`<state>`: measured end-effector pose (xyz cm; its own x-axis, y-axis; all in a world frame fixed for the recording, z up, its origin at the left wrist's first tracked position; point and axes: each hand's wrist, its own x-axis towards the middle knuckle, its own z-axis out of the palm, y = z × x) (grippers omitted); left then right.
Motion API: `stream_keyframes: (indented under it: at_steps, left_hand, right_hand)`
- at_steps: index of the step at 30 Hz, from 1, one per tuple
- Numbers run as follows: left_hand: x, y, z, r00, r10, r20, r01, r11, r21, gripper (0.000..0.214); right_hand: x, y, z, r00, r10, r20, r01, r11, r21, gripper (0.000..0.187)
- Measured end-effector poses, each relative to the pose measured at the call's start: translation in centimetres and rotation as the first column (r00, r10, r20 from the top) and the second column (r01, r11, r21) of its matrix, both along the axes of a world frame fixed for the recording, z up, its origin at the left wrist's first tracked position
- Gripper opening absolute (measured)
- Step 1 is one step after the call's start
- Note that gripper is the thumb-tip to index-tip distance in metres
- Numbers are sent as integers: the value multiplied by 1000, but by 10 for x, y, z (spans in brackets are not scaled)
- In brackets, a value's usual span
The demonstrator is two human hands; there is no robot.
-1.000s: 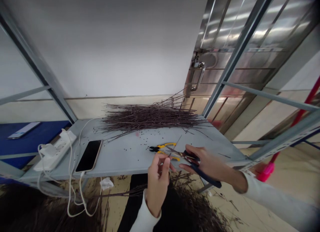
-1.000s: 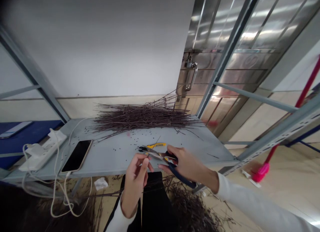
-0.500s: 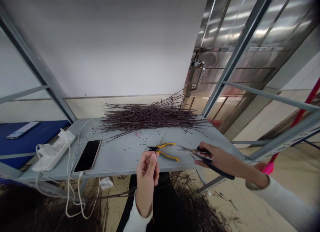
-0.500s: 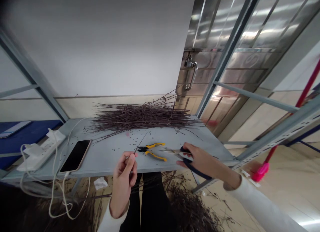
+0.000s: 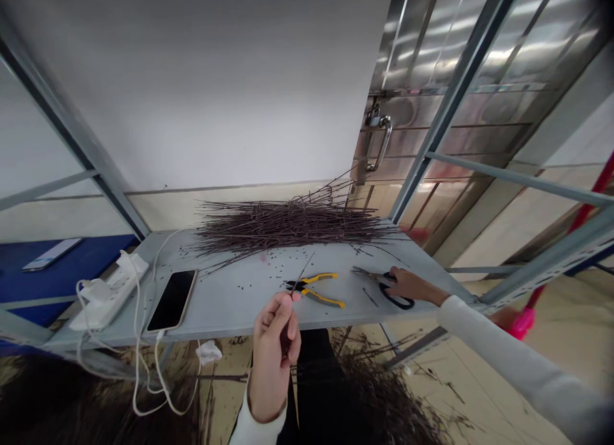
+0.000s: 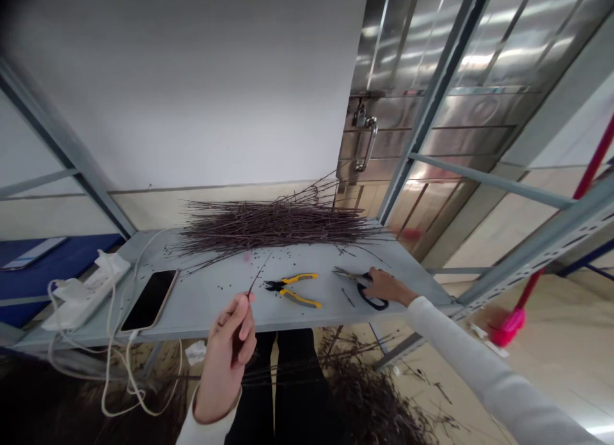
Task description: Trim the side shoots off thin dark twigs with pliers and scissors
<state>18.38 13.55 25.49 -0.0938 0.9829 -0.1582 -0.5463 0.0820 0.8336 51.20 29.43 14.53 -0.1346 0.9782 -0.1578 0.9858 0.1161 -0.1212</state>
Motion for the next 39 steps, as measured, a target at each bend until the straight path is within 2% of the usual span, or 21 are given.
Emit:
stream_keyframes:
  at_steps: [4,7,9,11,13,15,19,25,30,32,34,36,39]
  left_hand:
    - [-1,0,-1,1000,-7,-3,7,1000,-6,37]
    - [0,1,-3,999,-43,3,44,999,-6,37]
    - [0,1,-4,998,-60,12,60,998,-9,35]
    - [-1,1,-5,998,-63,16,63,998,-9,33]
    - [-2,0,-6,998,-63,17,63,998,-1,31]
    - [-4,-1,-7,998,-63,22,63,998,7,30]
    - [-8,-2,-8,999,-42,31,42,999,14,29]
    - [-12,-2,-11,1000,-14,12,13,1000,25,30]
    - [-13,-1,-10,1000,-3,0,3,999,36,29]
    - [-14,0,-9,1000,-8,-11,8,999,40,29]
    - [-14,0,-7,1000,-12,-24,13,999,43,29]
    - [-14,0,-6,999,-19,-31,21,999,45,28]
    - [-13,1,-7,999,-28,-26,29,999,45,28]
  right_hand:
    - [-23,2,6,996,84,-10,-84,996,34,28]
    - [-56,-1,11,979,200,-43,-196,977,89,38]
    - [-81,-3,12,939,330,-96,-321,942,97,50]
    - [-105,-3,9,876,460,-145,-453,888,80,72]
    - [-123,1,6,830,532,-166,-535,844,32,91]
    - [-134,7,4,819,555,-148,-566,824,-40,98]
    - [-146,11,3,810,585,-40,-586,808,-56,87]
    - [-156,-10,6,870,492,34,-493,870,23,59]
    - [-147,-22,32,908,418,-35,-416,907,61,42]
    - [-141,-30,47,899,419,-127,-414,908,65,37]
    - [-137,-40,63,849,431,-307,-428,900,80,35]
    - [-135,-51,76,747,444,-495,-444,887,126,34]
    - [-136,-67,91,628,481,-611,-456,864,212,34]
